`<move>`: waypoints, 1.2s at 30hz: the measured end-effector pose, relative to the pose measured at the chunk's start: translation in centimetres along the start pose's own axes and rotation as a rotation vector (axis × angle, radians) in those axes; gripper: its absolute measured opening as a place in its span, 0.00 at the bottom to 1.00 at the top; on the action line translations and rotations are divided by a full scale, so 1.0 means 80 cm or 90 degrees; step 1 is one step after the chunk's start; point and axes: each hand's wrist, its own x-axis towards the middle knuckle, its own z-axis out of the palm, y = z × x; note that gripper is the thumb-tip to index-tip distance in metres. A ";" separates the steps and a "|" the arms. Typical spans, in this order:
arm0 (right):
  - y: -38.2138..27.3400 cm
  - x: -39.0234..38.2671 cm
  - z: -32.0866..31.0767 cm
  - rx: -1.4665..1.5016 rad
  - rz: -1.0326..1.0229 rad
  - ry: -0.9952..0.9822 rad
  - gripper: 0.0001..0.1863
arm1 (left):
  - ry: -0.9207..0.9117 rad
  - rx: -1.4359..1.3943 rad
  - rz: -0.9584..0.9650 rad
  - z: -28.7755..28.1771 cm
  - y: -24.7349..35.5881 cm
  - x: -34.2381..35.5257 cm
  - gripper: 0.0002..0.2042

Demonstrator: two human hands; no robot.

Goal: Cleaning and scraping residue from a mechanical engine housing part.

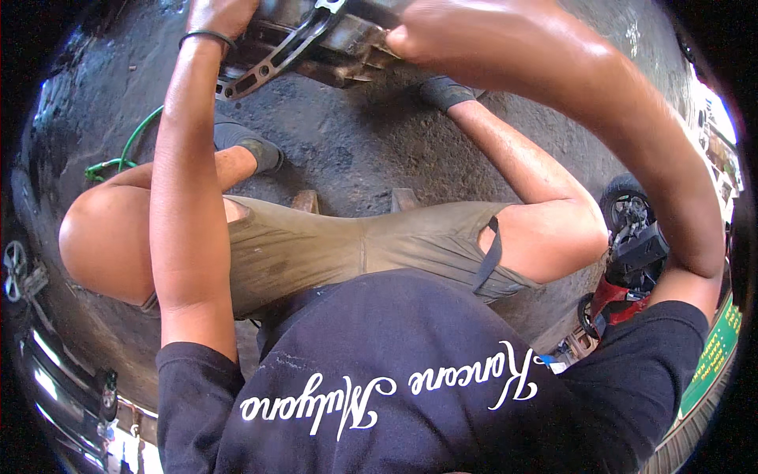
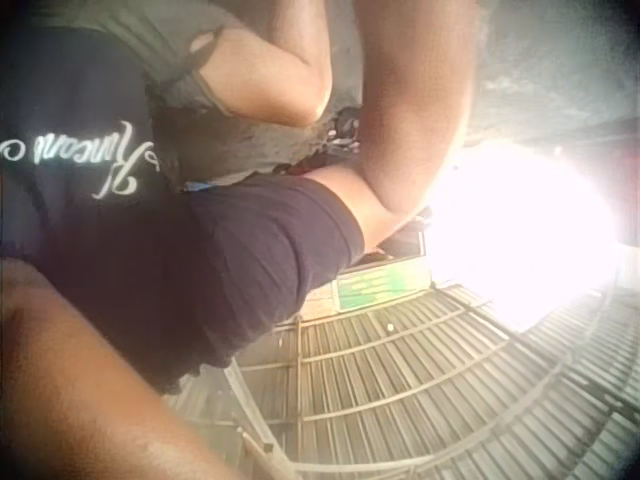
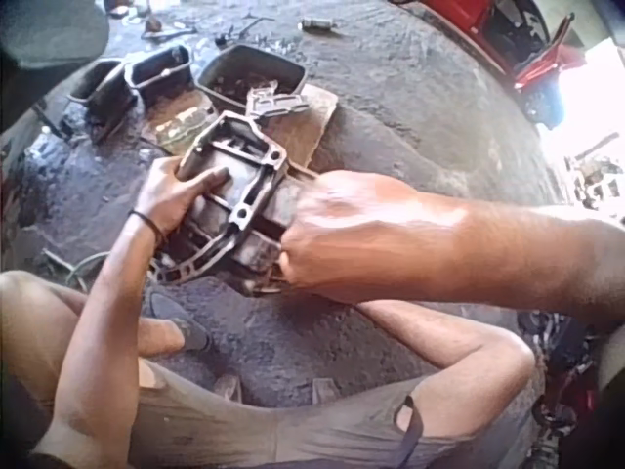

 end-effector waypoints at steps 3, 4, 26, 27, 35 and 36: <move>-0.010 -0.029 0.000 0.056 -0.011 0.182 0.07 | 0.001 -0.072 -0.012 -0.010 -0.003 -0.005 0.21; -0.015 -0.041 -0.002 0.057 -0.008 0.184 0.07 | -0.004 -0.155 -0.002 -0.011 -0.006 -0.007 0.21; -0.023 -0.009 0.009 0.028 0.351 -0.010 0.06 | 0.015 -0.082 0.009 -0.006 -0.009 -0.007 0.18; -0.023 -0.010 0.008 0.037 0.356 -0.008 0.06 | 0.032 -0.068 0.027 -0.004 -0.009 -0.007 0.18; -0.046 -0.001 -0.002 0.028 0.418 -0.087 0.05 | -0.002 -0.081 0.019 0.000 0.002 -0.012 0.19; -0.054 -0.002 -0.001 0.030 0.460 -0.082 0.05 | -0.008 -0.086 0.021 0.006 0.002 -0.012 0.19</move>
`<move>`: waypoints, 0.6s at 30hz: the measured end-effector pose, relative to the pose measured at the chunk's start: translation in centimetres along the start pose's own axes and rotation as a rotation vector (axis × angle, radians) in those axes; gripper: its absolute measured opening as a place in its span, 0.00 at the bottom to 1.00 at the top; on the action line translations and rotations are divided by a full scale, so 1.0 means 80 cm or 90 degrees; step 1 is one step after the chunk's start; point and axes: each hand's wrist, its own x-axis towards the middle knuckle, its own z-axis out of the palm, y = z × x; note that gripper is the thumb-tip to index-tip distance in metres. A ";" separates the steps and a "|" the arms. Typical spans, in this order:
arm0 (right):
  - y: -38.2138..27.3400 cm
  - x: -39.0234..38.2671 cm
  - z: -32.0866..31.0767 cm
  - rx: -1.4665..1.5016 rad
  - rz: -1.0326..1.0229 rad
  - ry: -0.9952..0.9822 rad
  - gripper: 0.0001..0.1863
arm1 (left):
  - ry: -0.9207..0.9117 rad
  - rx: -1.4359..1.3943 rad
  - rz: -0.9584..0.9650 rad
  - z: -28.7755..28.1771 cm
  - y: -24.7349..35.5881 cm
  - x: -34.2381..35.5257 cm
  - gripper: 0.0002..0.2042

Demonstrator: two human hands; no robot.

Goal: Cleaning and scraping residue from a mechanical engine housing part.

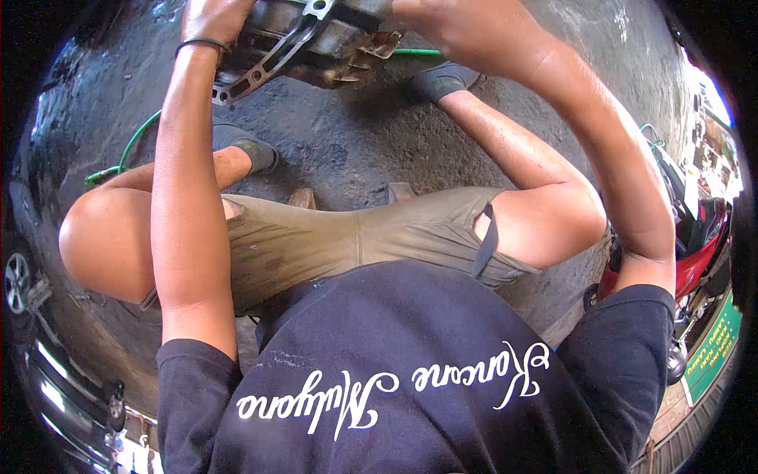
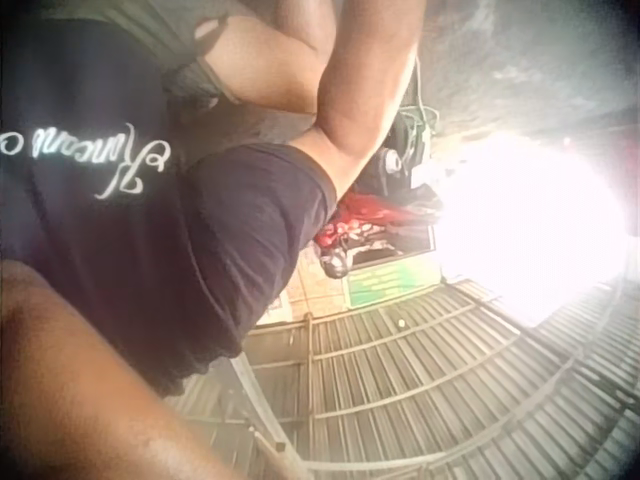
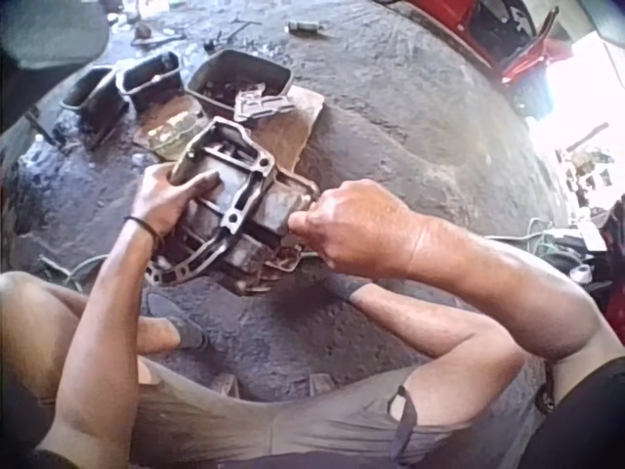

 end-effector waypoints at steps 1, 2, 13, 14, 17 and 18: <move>-0.003 -0.007 0.003 0.006 0.042 0.003 0.05 | -0.003 -0.015 0.015 0.008 -0.002 -0.001 0.19; -0.002 -0.008 0.008 0.008 0.042 0.009 0.05 | 0.002 -0.019 0.029 0.005 0.005 -0.003 0.19; -0.021 -0.011 0.000 -0.090 0.000 -0.001 0.07 | 0.020 0.001 0.031 0.016 0.008 -0.004 0.20; -0.024 -0.015 0.000 -0.093 0.029 -0.023 0.07 | 0.018 0.002 0.032 0.018 0.010 -0.005 0.20; -0.025 -0.018 0.022 -0.082 0.045 0.018 0.07 | 0.010 0.010 0.049 0.021 0.013 -0.006 0.19; -0.026 -0.019 0.020 -0.084 0.048 0.021 0.07 | 0.009 0.011 0.053 0.021 0.012 -0.005 0.19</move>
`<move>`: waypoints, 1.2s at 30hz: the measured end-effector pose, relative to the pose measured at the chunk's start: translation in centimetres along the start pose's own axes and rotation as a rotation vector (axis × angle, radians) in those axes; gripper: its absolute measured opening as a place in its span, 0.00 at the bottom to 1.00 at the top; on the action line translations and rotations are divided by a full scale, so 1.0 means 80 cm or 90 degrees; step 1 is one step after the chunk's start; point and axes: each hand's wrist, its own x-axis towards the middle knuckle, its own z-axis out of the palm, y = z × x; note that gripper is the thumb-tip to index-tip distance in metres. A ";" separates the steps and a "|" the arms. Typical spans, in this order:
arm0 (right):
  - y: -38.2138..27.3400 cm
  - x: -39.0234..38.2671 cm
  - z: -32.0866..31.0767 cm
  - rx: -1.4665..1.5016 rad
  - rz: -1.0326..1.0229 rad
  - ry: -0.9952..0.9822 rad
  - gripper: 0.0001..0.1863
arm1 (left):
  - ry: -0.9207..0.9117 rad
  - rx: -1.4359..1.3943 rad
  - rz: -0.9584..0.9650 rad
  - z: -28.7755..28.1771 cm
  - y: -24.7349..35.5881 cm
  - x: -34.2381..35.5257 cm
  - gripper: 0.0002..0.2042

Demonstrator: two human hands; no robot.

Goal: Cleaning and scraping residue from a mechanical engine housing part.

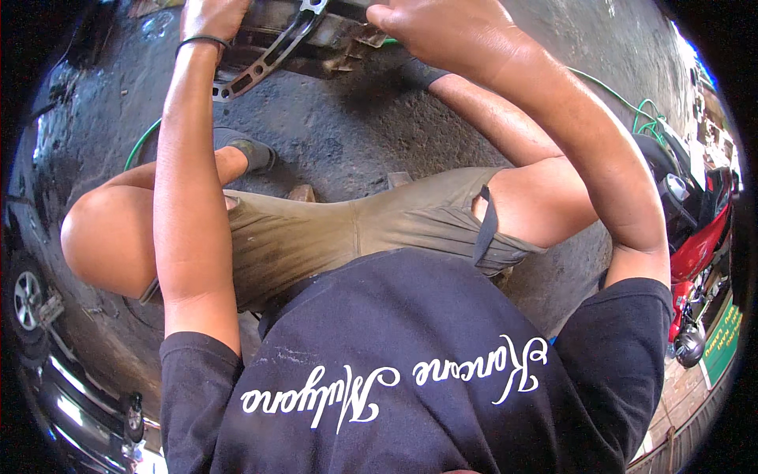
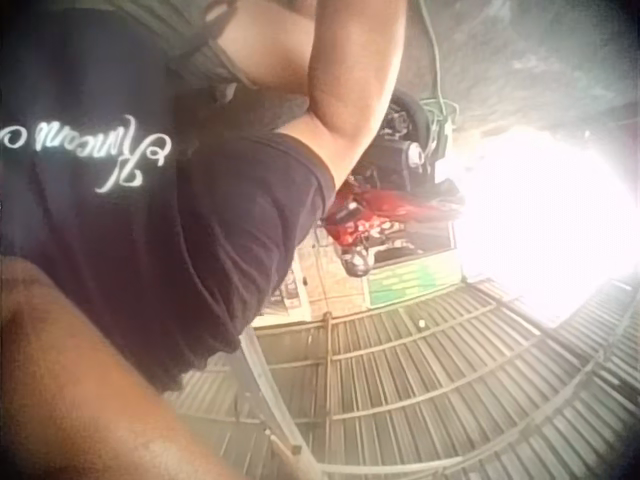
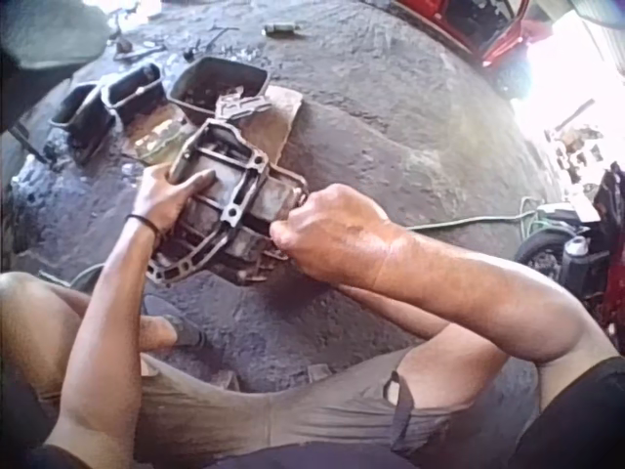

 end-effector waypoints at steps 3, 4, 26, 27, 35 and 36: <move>0.004 -0.001 0.003 -0.018 -0.011 -0.009 0.08 | -0.001 -0.014 0.001 0.007 0.003 0.003 0.18; 0.010 -0.003 0.003 -0.018 -0.004 -0.008 0.08 | -0.007 -0.013 0.005 0.010 0.005 0.005 0.18; 0.021 -0.031 0.145 0.315 0.415 0.126 0.10 | 0.117 0.034 -0.167 -0.033 -0.060 0.020 0.25; 0.012 -0.022 0.162 0.548 0.483 0.245 0.10 | 0.097 0.031 -0.186 -0.040 -0.067 0.025 0.25; -0.103 0.027 0.367 0.814 0.958 0.216 0.11 | 0.150 -0.030 -0.209 -0.034 -0.067 0.000 0.21; -0.105 0.011 0.406 0.811 1.026 0.117 0.13 | 0.131 -0.043 -0.214 -0.016 -0.069 0.007 0.21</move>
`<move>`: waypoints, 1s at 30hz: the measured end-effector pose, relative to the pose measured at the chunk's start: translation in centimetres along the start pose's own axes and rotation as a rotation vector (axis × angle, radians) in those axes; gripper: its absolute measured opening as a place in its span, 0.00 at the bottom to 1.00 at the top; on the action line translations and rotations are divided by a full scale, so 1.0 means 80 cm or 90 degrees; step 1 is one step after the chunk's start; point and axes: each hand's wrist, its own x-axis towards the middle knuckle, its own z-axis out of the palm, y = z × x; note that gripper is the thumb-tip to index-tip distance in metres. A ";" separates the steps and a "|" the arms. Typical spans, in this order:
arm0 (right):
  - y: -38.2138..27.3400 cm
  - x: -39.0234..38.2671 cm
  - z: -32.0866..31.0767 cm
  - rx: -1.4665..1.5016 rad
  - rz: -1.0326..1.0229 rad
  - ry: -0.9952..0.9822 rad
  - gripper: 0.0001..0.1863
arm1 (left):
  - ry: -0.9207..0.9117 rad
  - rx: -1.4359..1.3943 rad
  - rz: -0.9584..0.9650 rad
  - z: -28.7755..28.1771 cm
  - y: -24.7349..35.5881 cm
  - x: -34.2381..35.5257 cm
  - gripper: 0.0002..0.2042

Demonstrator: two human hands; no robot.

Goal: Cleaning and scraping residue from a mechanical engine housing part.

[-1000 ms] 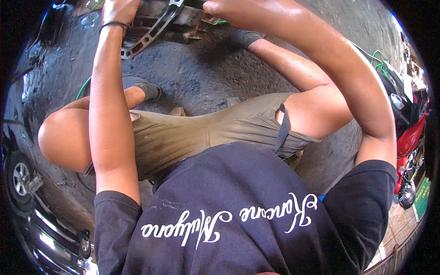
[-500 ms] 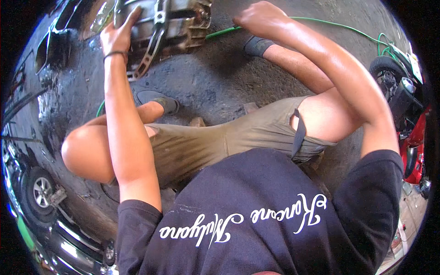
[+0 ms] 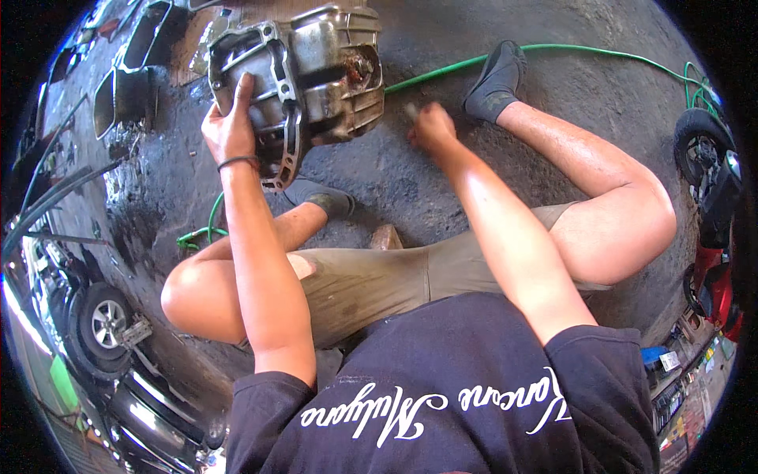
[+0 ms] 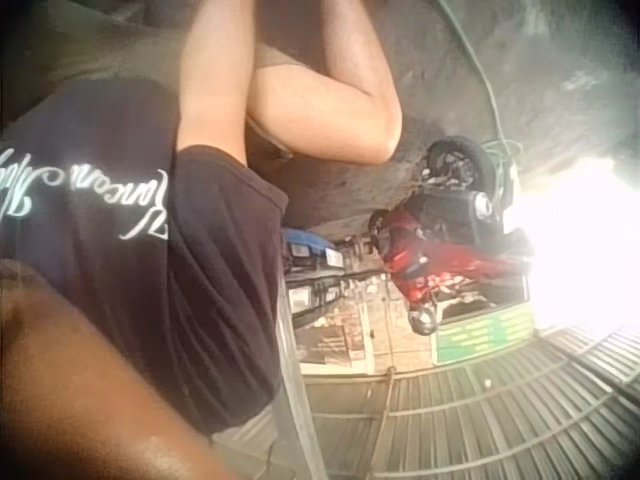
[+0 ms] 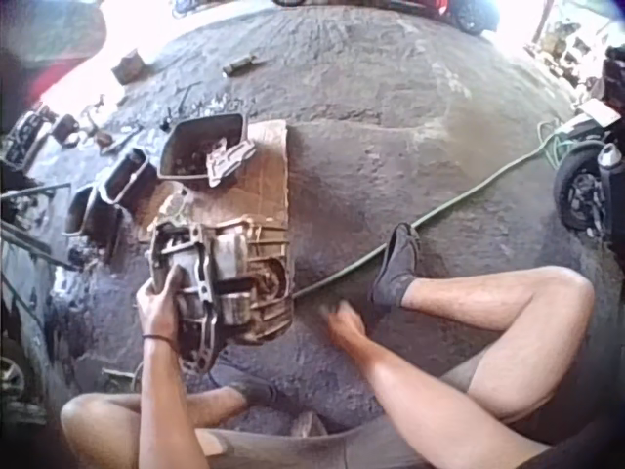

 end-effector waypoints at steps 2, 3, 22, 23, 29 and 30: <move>0.006 -0.020 0.012 -0.038 0.155 -0.175 0.17 | 0.017 0.009 0.018 -0.017 0.001 -0.011 0.21; 0.003 -0.036 0.016 -0.040 0.152 -0.180 0.17 | 0.028 0.015 0.011 -0.026 -0.001 -0.011 0.21; -0.182 -0.153 -0.066 0.546 -0.355 -0.058 0.22 | 0.067 -0.005 0.054 -0.021 -0.006 -0.043 0.21; -0.182 -0.154 -0.067 0.555 -0.358 -0.081 0.20 | 0.069 -0.044 0.041 -0.021 -0.007 -0.039 0.20; -0.182 -0.155 -0.064 0.553 -0.367 -0.082 0.19 | 0.070 -0.051 0.042 -0.024 -0.013 -0.039 0.23; -0.183 -0.158 -0.065 0.554 -0.364 -0.081 0.19 | 0.072 -0.056 0.044 -0.022 -0.012 -0.040 0.23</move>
